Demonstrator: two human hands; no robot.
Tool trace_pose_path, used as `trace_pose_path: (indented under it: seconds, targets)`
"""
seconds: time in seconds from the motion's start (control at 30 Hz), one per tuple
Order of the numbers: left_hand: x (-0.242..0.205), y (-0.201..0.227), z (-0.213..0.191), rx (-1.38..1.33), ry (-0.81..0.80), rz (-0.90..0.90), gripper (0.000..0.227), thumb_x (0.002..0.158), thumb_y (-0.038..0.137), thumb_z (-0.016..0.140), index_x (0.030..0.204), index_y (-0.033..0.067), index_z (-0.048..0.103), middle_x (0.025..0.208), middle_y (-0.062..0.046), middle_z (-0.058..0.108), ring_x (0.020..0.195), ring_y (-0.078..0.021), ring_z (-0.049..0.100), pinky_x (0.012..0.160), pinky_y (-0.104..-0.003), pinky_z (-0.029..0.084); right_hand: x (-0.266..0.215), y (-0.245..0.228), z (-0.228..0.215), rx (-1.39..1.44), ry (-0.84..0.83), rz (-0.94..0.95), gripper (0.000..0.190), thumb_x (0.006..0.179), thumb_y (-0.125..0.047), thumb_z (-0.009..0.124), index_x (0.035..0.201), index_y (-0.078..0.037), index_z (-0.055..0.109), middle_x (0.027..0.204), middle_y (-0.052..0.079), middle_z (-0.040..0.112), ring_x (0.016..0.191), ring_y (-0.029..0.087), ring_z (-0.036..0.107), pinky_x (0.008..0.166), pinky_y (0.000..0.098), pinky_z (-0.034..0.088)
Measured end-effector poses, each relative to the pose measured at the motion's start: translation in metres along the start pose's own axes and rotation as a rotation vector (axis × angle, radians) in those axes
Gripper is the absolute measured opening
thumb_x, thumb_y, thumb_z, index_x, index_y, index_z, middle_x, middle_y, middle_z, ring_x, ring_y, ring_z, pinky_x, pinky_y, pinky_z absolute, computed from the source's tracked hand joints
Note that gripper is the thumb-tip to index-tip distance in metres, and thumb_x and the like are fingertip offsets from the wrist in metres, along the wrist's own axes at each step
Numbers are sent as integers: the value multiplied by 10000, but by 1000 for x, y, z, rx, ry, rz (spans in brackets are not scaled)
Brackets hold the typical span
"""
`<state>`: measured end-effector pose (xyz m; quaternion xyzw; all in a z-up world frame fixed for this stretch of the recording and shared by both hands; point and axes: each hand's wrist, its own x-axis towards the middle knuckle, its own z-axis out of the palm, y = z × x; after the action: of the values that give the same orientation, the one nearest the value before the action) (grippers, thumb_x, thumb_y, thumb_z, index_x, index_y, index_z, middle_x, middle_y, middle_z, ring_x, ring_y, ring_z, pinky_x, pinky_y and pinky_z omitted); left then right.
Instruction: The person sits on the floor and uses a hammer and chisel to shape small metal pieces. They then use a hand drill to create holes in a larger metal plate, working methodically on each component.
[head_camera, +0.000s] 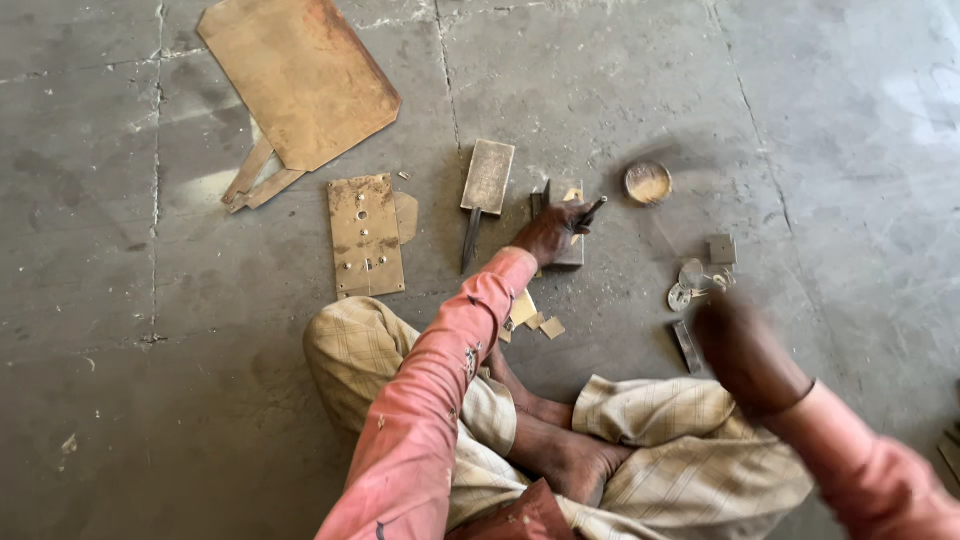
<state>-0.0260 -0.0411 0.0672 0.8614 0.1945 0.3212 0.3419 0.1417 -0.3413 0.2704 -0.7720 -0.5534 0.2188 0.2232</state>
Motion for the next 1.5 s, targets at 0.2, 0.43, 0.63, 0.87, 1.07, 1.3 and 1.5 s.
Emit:
trace_pose_path:
  seconds: [0.2, 0.43, 0.63, 0.87, 1.07, 1.3, 1.5]
  targets:
    - [9, -12, -1, -90, 8, 53, 185, 972, 7, 526, 1121, 25, 635, 982, -168, 693, 875, -303, 692, 782, -424, 547, -32, -8, -42, 660, 302, 45, 190, 1057, -135, 584, 1121, 19, 492, 719, 137, 592, 484, 321, 543, 425, 432, 404]
    - [2, -10, -5, -22, -68, -1, 170, 949, -29, 558, 1097, 20, 627, 1000, -177, 692, 922, -285, 688, 849, -404, 546, 1, 15, 14, -257, 1, -376, 343, 866, -140, 665, 1158, -16, 536, 714, 163, 595, 593, 322, 583, 592, 413, 495]
    - [3, -14, -1, -91, -42, -35, 471, 858, -119, 440, 1281, 11, 604, 1190, -214, 680, 1077, -305, 671, 948, -376, 533, -11, -1, 4, 365, 323, -299, 199, 1015, -146, 615, 1048, -22, 463, 767, 145, 506, 560, 262, 453, 494, 391, 390]
    - [1, 4, -12, 45, -128, -138, 159, 1004, 79, 536, 1116, 33, 639, 1004, -205, 708, 904, -299, 706, 864, -401, 590, -3, 12, 32, -103, -87, -19, 259, 951, -219, 663, 1005, -19, 509, 593, 116, 615, 447, 246, 561, 424, 381, 433]
    - [9, -2, -7, -60, 161, -117, 159, 1071, 163, 529, 1003, 63, 634, 885, -118, 726, 756, -213, 709, 707, -366, 634, -48, 66, 93, 429, -143, 344, 245, 931, -213, 635, 1094, -40, 576, 632, 61, 591, 469, 183, 550, 405, 354, 477]
    - [14, -12, -8, -198, 86, -311, 202, 1073, 99, 466, 1130, 58, 655, 882, -169, 728, 766, -237, 715, 656, -374, 620, -15, 131, 152, -68, -357, 302, 177, 1006, -260, 610, 1047, -98, 667, 726, 73, 696, 556, 225, 665, 496, 370, 544]
    - [9, -19, -4, -179, 150, -352, 241, 1014, 81, 489, 1204, 69, 637, 953, -138, 751, 759, -196, 757, 614, -338, 638, 155, 82, 139, -411, 302, -578, 573, 890, 126, 471, 1366, -149, 633, 1430, 137, 629, 1185, 326, 681, 842, 392, 621]
